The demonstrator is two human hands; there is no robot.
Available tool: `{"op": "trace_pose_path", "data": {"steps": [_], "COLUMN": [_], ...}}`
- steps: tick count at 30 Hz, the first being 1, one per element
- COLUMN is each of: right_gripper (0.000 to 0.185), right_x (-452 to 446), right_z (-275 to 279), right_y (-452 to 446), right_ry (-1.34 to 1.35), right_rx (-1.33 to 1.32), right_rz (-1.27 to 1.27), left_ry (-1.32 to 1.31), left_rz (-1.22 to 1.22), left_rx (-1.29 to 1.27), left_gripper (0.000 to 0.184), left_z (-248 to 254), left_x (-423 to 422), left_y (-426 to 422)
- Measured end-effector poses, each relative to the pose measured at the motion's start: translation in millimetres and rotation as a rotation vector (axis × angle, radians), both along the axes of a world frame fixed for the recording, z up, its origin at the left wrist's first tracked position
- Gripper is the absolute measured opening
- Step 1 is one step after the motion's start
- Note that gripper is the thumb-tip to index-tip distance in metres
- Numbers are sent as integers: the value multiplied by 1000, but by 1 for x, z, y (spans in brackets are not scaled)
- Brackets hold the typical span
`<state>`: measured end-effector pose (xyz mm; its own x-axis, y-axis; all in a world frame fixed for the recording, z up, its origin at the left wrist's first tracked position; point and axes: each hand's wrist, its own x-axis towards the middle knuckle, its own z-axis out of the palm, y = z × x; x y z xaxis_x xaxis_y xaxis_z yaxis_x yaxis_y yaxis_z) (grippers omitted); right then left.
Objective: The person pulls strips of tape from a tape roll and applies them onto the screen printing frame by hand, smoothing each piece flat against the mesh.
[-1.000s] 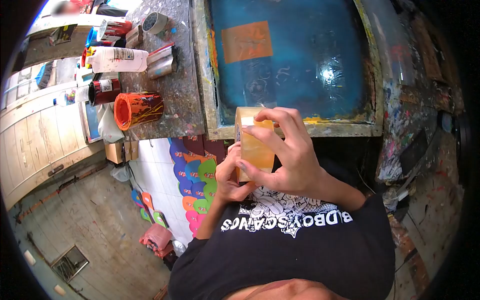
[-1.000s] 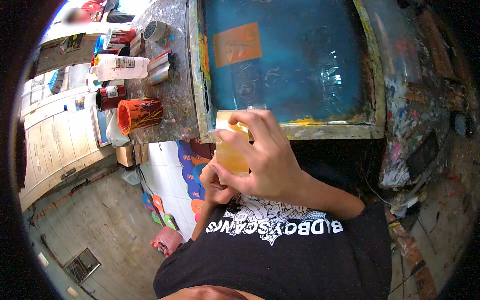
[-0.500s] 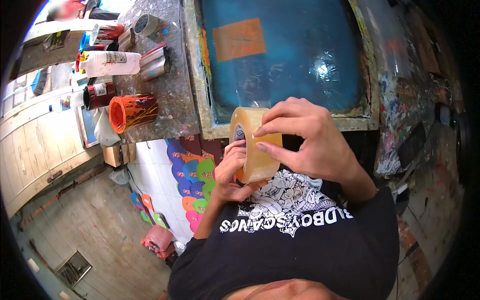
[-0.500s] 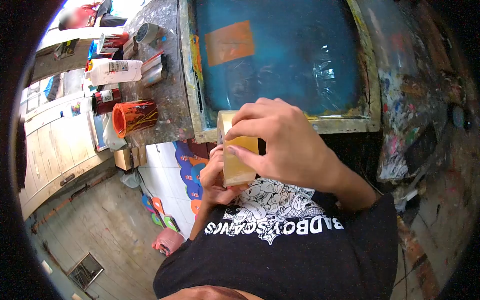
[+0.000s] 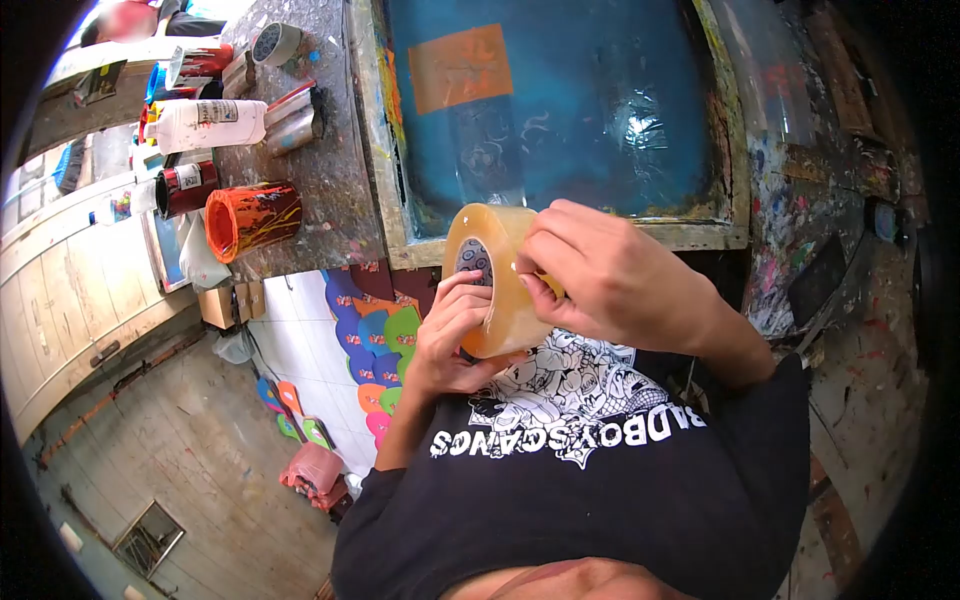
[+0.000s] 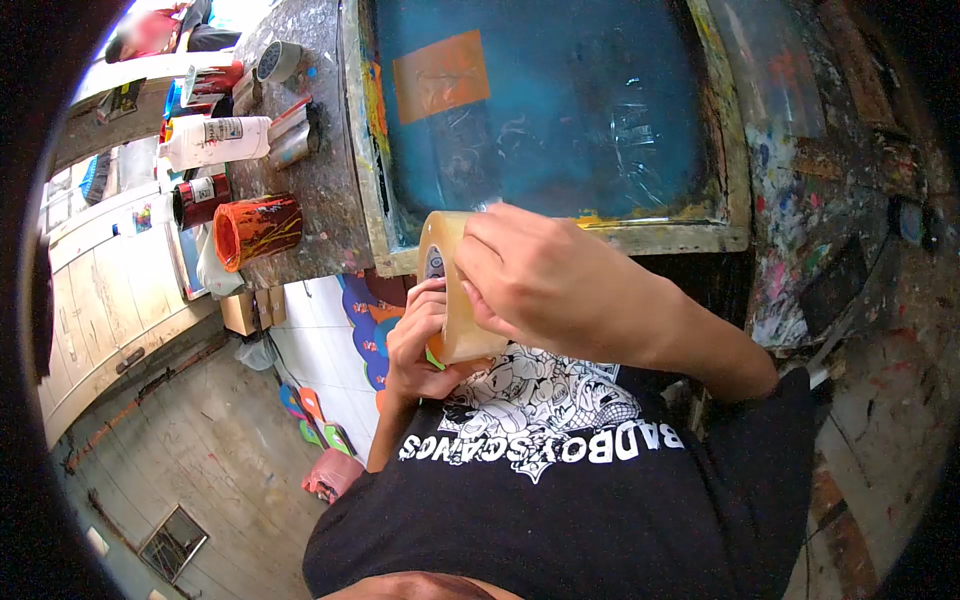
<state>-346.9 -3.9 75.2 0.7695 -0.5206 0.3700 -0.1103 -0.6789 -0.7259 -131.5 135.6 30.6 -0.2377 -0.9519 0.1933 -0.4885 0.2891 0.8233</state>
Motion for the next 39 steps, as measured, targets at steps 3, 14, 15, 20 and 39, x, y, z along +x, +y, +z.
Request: {"op": "trace_pose_path", "data": {"steps": [3,14,15,20,39], "right_gripper": [22,12,12,33,8], "right_x": [-12,-34,-33,-29,-207], "right_z": [-17,-30,-29,-36,1], "right_y": [8,8,9,16,29], "right_ry": [36,-166,-169,-219,-439], "right_rx": [52,763,758,827,599], "right_rz": [40,-18,-20,-130,-414], "left_ry": [-7,-76,-79,-228,-910], "left_rz": [-20,-321,-323,-383,-102], "left_rx": [-7,143,139,152,-64], "left_gripper": [46,48,48,50,46], "left_z": [6,52,54,66,211], "left_x": [6,29,30,35,-4], "left_y": [-6,-55,-58,-68,-79]}}
